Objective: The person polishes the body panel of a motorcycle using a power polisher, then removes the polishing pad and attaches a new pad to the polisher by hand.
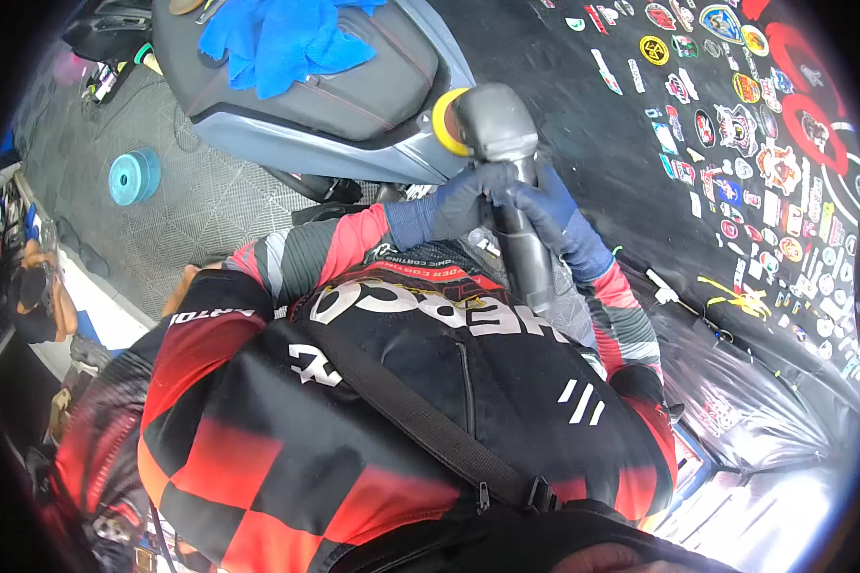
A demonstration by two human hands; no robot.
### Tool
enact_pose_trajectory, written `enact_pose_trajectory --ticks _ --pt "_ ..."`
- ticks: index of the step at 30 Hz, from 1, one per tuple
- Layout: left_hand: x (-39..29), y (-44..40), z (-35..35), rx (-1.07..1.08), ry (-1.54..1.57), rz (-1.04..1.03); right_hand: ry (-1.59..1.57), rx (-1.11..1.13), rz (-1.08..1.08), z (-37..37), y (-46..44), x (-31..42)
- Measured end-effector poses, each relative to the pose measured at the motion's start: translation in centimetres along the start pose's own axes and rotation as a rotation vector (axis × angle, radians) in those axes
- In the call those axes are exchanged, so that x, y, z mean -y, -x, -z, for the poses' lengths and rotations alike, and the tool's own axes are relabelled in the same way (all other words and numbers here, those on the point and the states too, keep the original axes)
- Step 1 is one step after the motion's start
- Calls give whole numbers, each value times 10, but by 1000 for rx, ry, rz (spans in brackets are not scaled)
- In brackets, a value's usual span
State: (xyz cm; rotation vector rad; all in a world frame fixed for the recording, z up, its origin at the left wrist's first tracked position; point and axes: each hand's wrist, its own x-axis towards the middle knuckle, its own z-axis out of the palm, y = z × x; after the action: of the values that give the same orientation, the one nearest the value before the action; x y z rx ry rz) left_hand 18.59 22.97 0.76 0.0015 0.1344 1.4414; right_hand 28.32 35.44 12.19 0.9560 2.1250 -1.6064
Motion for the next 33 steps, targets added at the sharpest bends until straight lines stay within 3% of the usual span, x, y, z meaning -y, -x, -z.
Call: enact_pose_trajectory --ticks 3,4,5,7,8,9,11,12,13,14,16,18,19,21,22,23,25,26,28,29,31,33 --pt "19 -1 8 80 -116 -110 151 70 76 7 1 -2" --pt "23 6 4 16 -203 -36 -31 229 74 9 -3 7" --pt "20 3 6 18 -204 -30 -35 223 73 11 -6 2" --pt "6 -7 6 39 -321 36 -114 153 5 8 -9 12" --pt "5 -14 2 20 -104 -98 -118 -55 133 -5 0 18" --pt "-15 2 -28 -76 -88 -12 -122 -51 131 -8 3 21" --pt "16 -20 14 73 139 63 -13 -79 -13 -9 8 22" --pt "18 -12 16 77 -19 62 337 -8 106 4 12 10" --pt "23 1 13 83 -174 61 51 40 67 -4 19 43" --pt "4 20 -24 3 -142 101 -21 84 -37 -3 19 35" --pt "7 10 -7 33 -115 113 -106 131 -149 -13 20 29" --pt "-13 22 -24 6 4 203 -318 -162 -111 -42 28 34" --pt "-12 36 -20 -8 9 218 -383 -143 -88 -51 33 25" --pt "-16 56 -13 217 -409 223 -251 -119 -175 -66 41 25" --pt "-21 66 -14 247 -430 302 -218 -57 -256 -71 44 21" --pt "-25 75 -15 246 -430 328 -110 -18 -197 -77 44 17" --pt "-45 89 -38 216 -462 433 -280 -23 -238 -89 47 43" --pt "-30 90 -3 255 -373 421 -295 -38 -236 -102 48 44" --pt "-37 104 4 247 -394 432 -141 -290 -116 -129 46 42" --pt "-42 114 7 233 -403 424 -221 -213 -109 -140 42 39" --pt "-50 131 3 204 -525 413 180 -77 -234 -144 37 40" --pt "-51 138 3 194 -585 413 65 -182 -186 -159 35 37"
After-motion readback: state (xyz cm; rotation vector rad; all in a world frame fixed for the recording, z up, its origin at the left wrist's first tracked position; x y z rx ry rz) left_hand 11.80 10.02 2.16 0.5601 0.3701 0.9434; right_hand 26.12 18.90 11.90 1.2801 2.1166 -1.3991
